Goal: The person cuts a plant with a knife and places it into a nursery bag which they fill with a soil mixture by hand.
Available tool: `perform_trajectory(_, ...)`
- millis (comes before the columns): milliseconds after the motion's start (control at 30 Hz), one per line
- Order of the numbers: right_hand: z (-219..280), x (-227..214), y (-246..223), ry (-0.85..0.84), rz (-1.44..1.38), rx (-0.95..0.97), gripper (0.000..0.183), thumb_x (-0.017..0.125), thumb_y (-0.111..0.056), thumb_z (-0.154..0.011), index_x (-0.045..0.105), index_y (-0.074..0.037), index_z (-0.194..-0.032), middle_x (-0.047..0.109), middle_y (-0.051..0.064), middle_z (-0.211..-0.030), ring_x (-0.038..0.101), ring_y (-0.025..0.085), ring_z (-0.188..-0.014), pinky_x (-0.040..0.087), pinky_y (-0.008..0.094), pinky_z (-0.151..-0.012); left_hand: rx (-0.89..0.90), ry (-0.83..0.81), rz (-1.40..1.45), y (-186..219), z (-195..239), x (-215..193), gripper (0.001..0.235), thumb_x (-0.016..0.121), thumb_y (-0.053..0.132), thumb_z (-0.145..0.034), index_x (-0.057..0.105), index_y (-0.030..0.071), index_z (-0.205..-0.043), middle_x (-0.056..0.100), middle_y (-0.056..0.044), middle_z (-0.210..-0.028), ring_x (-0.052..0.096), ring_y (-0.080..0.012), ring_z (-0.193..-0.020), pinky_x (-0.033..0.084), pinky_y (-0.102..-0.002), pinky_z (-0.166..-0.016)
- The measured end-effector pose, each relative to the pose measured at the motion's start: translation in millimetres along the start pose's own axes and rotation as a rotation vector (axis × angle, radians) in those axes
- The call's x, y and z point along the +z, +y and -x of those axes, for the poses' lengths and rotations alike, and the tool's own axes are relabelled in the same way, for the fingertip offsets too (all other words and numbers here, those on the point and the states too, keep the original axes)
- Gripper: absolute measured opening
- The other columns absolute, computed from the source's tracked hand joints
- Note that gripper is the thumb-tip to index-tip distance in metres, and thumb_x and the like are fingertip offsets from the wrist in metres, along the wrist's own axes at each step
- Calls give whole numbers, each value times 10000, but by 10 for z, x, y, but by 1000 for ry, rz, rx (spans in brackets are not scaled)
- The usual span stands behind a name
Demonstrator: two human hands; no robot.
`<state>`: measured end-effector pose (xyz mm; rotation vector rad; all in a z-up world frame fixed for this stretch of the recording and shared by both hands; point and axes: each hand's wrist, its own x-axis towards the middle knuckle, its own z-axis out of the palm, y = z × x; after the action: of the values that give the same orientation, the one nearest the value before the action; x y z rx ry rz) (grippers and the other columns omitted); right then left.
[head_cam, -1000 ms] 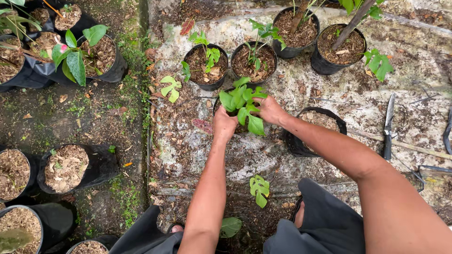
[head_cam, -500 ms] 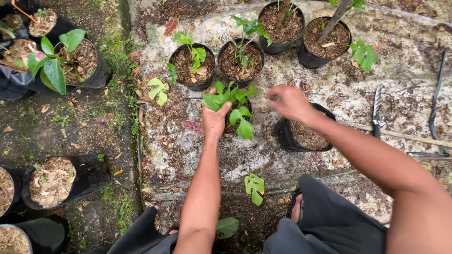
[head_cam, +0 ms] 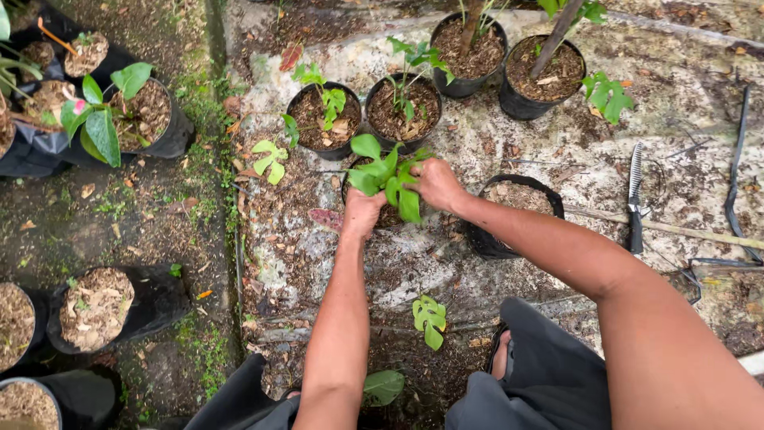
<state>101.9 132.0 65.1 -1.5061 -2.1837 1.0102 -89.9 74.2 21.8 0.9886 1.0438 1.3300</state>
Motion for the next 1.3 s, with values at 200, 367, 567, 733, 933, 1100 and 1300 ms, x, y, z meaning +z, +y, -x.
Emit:
perform_trajectory(200,60,43,-172,192,-122,-256,259,766,-66,-807,772,-29,-1063,771,181,-993,759,298,-806,618,404,-793,139,0,-69,252,74,156,652,748,-52,-783,484,59,-1368,668,-1,-1210,639,-139,-1112,509,-307,-997)
perform_trajectory(367,232,-280,-297,51,104,-378,225,743,-124,-889,775,-56,-1100,768,163,-924,740,302,-811,603,430,-796,23,127,-21,447,41,297,682,805,50,-834,504,70,-1445,700,-31,-1146,647,-174,-1057,525,-377,-969)
perform_trajectory(567,935,-1317,44,-285,660,318,215,562,-79,-1015,744,-54,-1127,737,170,-1006,770,238,-890,652,370,-762,20,157,183,245,-47,183,524,837,67,-850,614,39,-1323,705,-50,-1167,661,-185,-1106,507,-412,-1079)
perform_trajectory(733,1276,-1227,139,-350,668,65,1101,926,-360,-664,342,-196,-1583,312,276,-1575,430,500,-1402,414,562,-1075,58,145,131,71,-75,93,475,847,51,-854,637,21,-1278,704,-37,-1132,652,-166,-1038,500,-359,-1011)
perform_trajectory(933,1334,-1015,99,-510,743,365,912,811,-216,-848,263,-327,-1569,46,235,-1681,234,523,-1479,436,572,-1103,42,161,126,49,-60,93,492,823,55,-859,606,53,-1300,710,-16,-1145,656,-135,-1047,516,-317,-981)
perform_trajectory(1100,1399,-901,355,-488,760,327,762,818,-328,-844,372,-287,-1460,113,258,-1626,362,545,-1375,567,489,-968,62,164,94,102,-103,83,467,808,69,-886,602,51,-1304,714,-22,-1147,658,-135,-1058,512,-309,-984)
perform_trajectory(1300,1510,-851,785,-244,791,38,445,673,-69,-894,642,-218,-1313,632,153,-1188,730,250,-943,652,336,-668,56,168,63,167,-29,128,453,821,93,-886,622,36,-1290,722,-34,-1145,661,-144,-1062,508,-322,-992)
